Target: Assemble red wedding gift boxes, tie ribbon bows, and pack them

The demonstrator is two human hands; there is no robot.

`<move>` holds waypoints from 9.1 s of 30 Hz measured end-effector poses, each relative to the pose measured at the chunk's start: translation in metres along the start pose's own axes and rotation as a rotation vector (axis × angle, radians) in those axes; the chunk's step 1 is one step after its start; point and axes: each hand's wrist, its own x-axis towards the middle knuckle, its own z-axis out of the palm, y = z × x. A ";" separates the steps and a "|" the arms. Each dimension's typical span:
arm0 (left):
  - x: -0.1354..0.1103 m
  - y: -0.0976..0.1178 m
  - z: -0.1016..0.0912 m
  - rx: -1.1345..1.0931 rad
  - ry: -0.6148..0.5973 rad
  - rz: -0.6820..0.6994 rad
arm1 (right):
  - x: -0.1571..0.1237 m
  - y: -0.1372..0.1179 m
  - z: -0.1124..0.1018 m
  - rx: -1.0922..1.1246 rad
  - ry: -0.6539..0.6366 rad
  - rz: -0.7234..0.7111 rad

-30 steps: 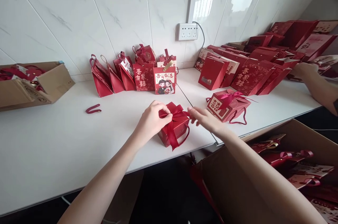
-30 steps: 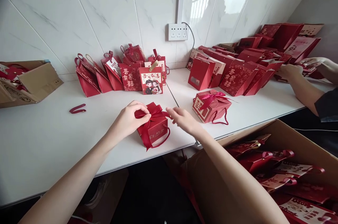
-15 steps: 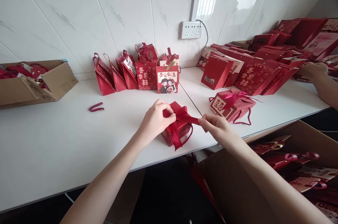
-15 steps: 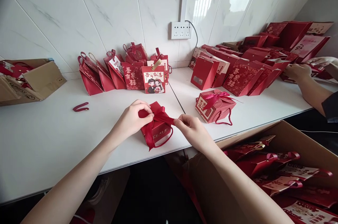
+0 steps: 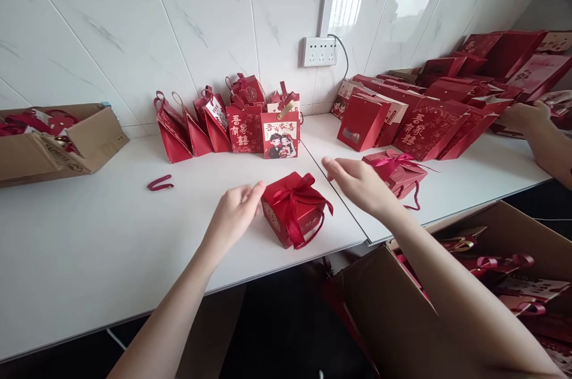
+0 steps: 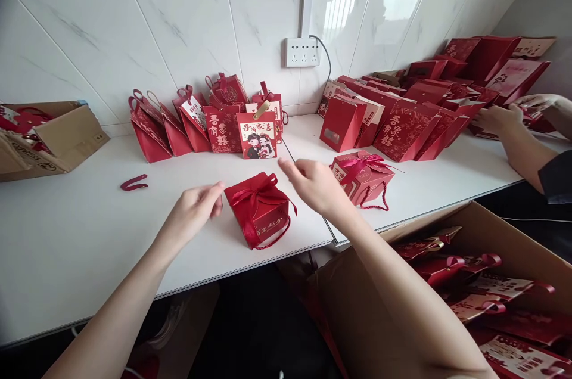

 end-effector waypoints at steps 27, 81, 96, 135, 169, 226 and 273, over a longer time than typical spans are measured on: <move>-0.003 -0.006 0.015 -0.246 -0.165 -0.010 | -0.009 0.015 0.054 0.616 -0.079 0.052; 0.017 0.022 0.023 0.316 -0.143 0.458 | -0.053 0.003 0.057 0.156 0.200 -1.026; 0.014 0.024 0.022 0.332 -0.142 0.441 | -0.033 0.036 0.021 0.378 -0.301 0.092; -0.007 0.021 0.016 0.342 0.082 0.090 | 0.006 -0.007 0.042 0.013 -0.092 -0.070; -0.015 0.000 0.036 0.011 0.150 0.122 | -0.004 0.022 0.060 0.702 -0.085 0.094; -0.053 -0.032 0.058 -0.231 -0.132 0.063 | -0.059 0.071 -0.003 -0.010 0.309 -0.756; -0.101 0.093 0.196 -0.270 0.135 1.319 | -0.166 0.138 -0.038 -0.008 0.646 -0.436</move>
